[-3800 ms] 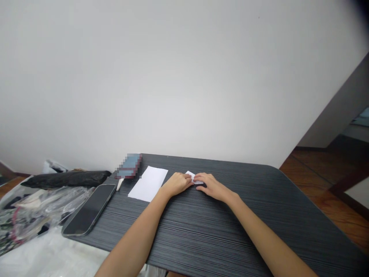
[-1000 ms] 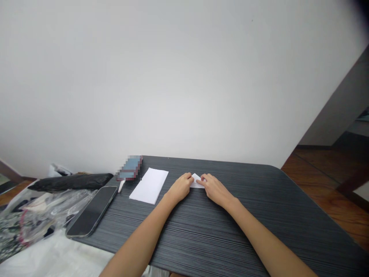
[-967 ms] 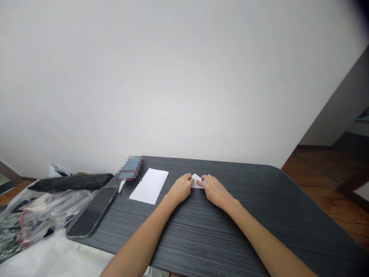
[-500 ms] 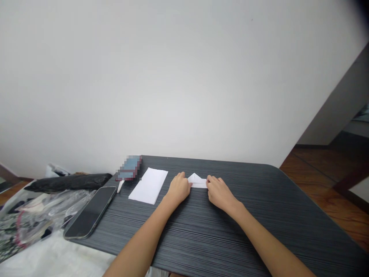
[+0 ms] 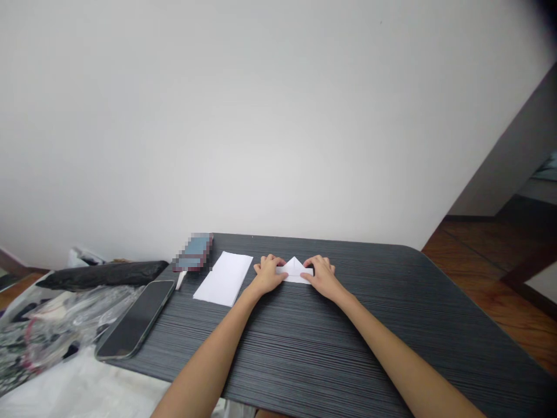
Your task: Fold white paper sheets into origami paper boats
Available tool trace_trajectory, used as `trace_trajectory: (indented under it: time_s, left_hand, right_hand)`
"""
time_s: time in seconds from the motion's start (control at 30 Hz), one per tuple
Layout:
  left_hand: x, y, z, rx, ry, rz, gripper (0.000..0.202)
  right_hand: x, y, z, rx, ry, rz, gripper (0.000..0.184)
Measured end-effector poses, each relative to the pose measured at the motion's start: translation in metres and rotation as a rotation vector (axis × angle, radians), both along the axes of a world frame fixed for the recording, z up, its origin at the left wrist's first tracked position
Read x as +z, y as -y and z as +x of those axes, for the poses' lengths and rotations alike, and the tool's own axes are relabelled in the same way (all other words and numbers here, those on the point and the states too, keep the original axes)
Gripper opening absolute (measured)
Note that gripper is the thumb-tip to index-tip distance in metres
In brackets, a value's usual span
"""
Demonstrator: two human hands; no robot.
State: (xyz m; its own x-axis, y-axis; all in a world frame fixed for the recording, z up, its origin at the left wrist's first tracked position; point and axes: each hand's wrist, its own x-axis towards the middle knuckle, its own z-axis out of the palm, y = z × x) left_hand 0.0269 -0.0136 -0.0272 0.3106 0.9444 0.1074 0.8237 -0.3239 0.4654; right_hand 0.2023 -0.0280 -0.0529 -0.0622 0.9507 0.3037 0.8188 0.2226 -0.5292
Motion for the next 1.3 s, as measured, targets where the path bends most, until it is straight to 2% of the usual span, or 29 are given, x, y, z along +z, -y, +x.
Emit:
trace_trajectory:
  time_s: [0.1,0.17,0.27,0.4,0.53,0.67,0.83,0.93,1.03,1.2,1.3]
  left_hand:
    - [0.004,0.002,0.000,-0.060,0.049,0.069,0.015]
    - [0.006,0.004,-0.001,-0.136,0.053,0.178,0.012]
    - [0.009,0.006,-0.005,-0.278,-0.016,0.296,0.015]
    - [0.009,0.004,-0.013,-0.449,-0.121,0.286,0.019]
    - [0.007,0.001,-0.017,-0.495,-0.109,0.229,0.020]
    - [0.003,-0.004,-0.016,-0.473,0.011,0.186,0.023]
    - [-0.003,-0.009,-0.014,-0.256,0.170,0.099,0.015]
    - [-0.002,-0.009,-0.013,-0.214,0.174,0.102,0.014]
    - [0.000,-0.007,-0.013,-0.202,0.110,0.113,0.012]
    - [0.000,-0.001,-0.009,-0.149,-0.068,0.151,0.013]
    - [0.001,0.005,-0.005,-0.222,-0.140,0.239,0.020]
  right_hand:
    - [0.009,0.005,0.002,0.020,-0.036,0.026,0.007]
    - [0.018,0.010,0.004,0.086,-0.010,0.130,0.003]
    - [0.027,0.016,0.008,0.227,0.108,0.267,0.009]
    - [0.028,0.020,0.009,0.403,0.278,0.263,0.015]
    - [0.022,0.017,0.010,0.423,0.254,0.215,0.015]
    - [0.014,0.009,0.011,0.371,0.106,0.128,0.016]
    - [0.008,-0.002,0.013,0.233,-0.115,0.010,0.016]
    - [0.009,-0.004,0.013,0.211,-0.159,-0.043,0.017]
    - [0.010,-0.004,0.012,0.206,-0.114,-0.049,0.017]
    - [0.010,0.002,0.010,0.176,0.086,0.025,0.011]
    - [0.017,0.010,0.005,0.163,0.203,0.125,0.017]
